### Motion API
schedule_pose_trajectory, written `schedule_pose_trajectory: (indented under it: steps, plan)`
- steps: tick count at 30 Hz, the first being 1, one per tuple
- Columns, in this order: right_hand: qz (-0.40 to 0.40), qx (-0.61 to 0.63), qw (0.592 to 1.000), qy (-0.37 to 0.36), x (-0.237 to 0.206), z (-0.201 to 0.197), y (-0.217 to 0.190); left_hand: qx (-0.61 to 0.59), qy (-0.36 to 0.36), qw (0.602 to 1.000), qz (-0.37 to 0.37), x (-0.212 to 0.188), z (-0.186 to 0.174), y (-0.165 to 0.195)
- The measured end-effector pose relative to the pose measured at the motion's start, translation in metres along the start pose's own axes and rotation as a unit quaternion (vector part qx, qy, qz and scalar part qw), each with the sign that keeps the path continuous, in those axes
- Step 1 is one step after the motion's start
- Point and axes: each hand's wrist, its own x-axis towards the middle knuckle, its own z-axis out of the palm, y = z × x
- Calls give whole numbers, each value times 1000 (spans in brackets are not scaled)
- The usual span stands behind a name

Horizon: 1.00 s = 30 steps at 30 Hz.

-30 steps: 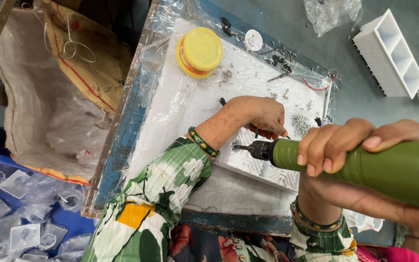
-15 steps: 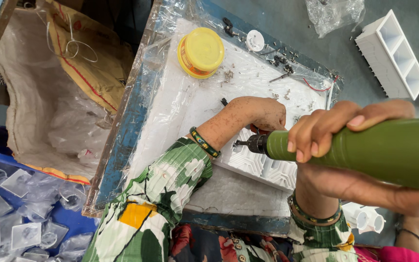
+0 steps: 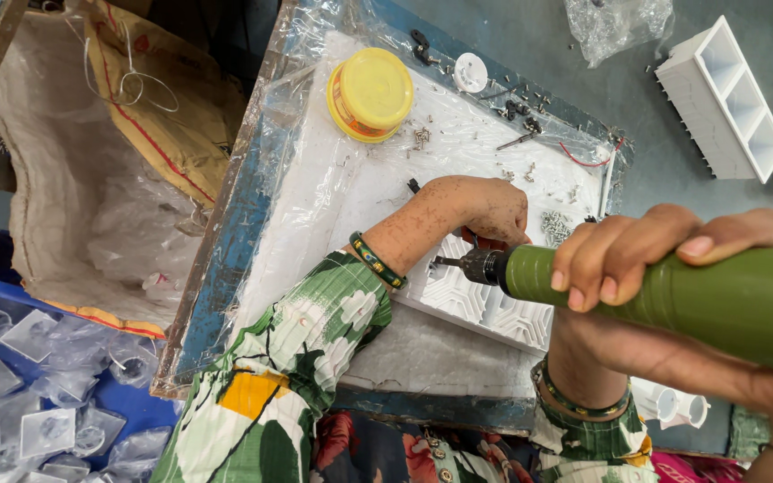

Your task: The person assembles white plastic light fixture housings at a workbench. They position a multi-compartment housing on the padded work surface, place black wire leads and screws, and use a green electric screwdriver to drive screws into the housing, repeating the screwdriving cycle across housings.

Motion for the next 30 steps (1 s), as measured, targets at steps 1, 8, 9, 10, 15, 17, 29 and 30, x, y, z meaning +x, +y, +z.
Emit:
schedule_pose_trajectory:
  steps: [1, 8, 9, 10, 15, 17, 29, 30]
  plan:
    - [-13, 6, 1000, 4, 0, 0, 4, -2, -1, 1000, 2, 0, 0, 0]
    - [13, 9, 1000, -7, 2, -1, -4, -14, 4, 1000, 2, -5, 1, 1]
    - [20, 9, 1000, -11, 3, -2, -6, -17, 3, 1000, 4, -5, 1, 1]
    - [25, 2, 1000, -14, 3, -2, -8, -20, 2, 1000, 7, -5, 0, 1]
    - [10, -20, 1000, -15, 7, 4, -8, -4, 2, 1000, 5, -3, 0, 0]
    - [-4, -41, 999, -5, 11, 7, -2, 7, 0, 1000, 3, -1, -1, 0]
    - [14, -22, 1000, -17, 13, 7, -17, -24, -7, 1000, -14, -2, 1, 1]
    - [5, -25, 1000, -14, 12, 5, -16, -19, -6, 1000, -12, -1, 1, 1]
